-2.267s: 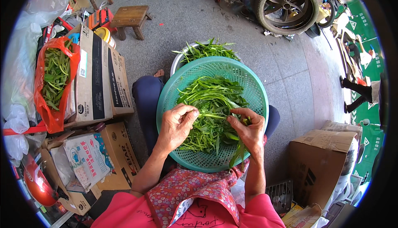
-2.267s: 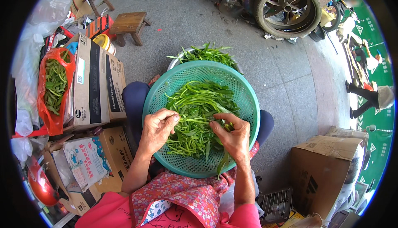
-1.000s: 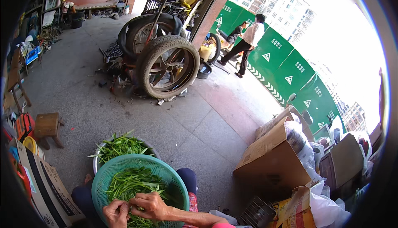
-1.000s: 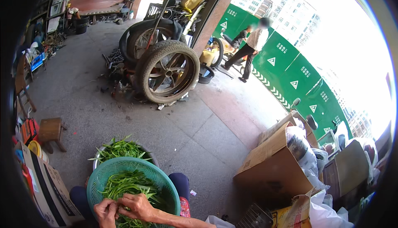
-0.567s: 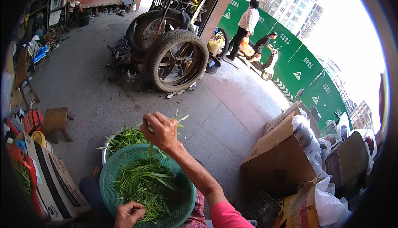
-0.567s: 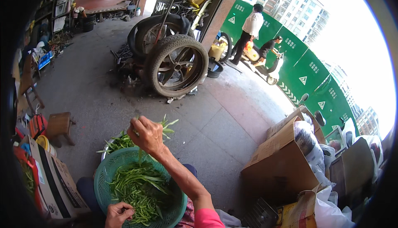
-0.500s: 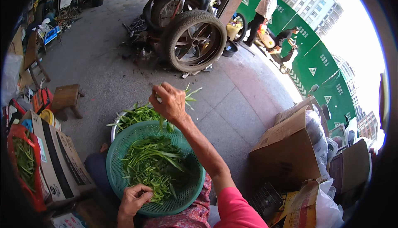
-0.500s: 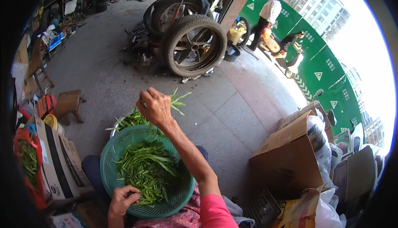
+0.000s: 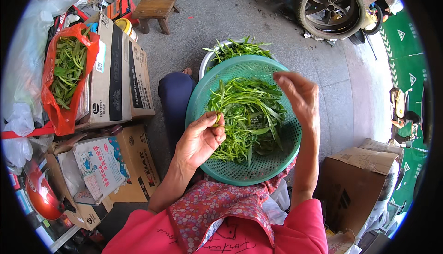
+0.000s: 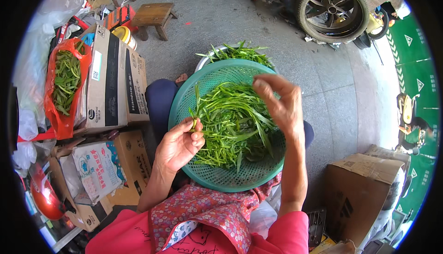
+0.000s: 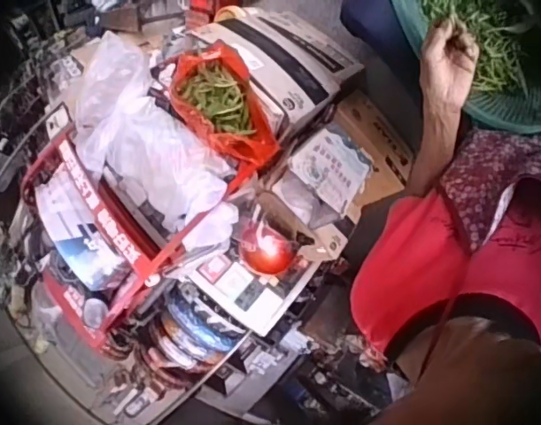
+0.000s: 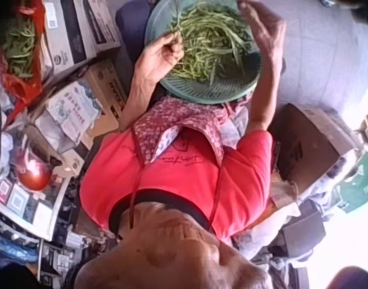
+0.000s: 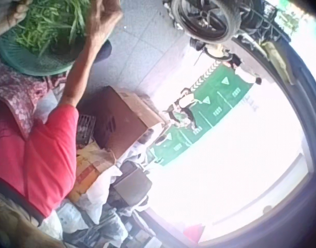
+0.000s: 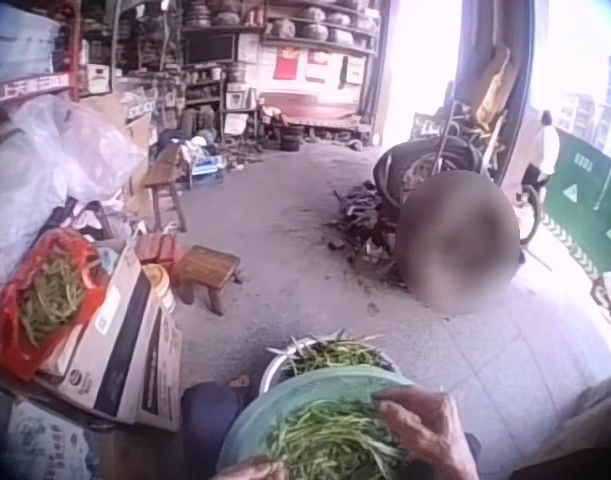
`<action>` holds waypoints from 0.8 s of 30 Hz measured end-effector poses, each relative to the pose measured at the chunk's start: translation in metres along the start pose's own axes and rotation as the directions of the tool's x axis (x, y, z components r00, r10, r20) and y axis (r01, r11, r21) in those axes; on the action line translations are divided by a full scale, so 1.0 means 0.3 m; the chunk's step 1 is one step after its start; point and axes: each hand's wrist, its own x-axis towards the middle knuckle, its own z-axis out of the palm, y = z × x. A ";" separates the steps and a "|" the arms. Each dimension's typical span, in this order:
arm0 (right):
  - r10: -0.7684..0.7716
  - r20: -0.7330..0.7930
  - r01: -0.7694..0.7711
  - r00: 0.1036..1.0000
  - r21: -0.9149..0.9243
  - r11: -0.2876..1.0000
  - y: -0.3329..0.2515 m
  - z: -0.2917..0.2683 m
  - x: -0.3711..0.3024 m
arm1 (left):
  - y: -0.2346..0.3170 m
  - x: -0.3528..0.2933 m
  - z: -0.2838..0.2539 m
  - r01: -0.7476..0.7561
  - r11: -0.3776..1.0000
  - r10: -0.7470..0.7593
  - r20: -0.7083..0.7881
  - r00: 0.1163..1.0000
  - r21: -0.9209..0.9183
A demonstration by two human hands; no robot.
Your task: The person sits on the ground and trims green leafy vegetables by hand. They pick up stems from a green colander, snap off the ends or unwanted parts, and place the trimmed pieces into a metal bowl.
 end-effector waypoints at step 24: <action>0.379 0.490 -0.570 0.785 0.811 0.132 0.174 0.186 -0.321 | -0.051 0.022 0.096 -0.239 0.059 0.219 0.221 0.951 0.969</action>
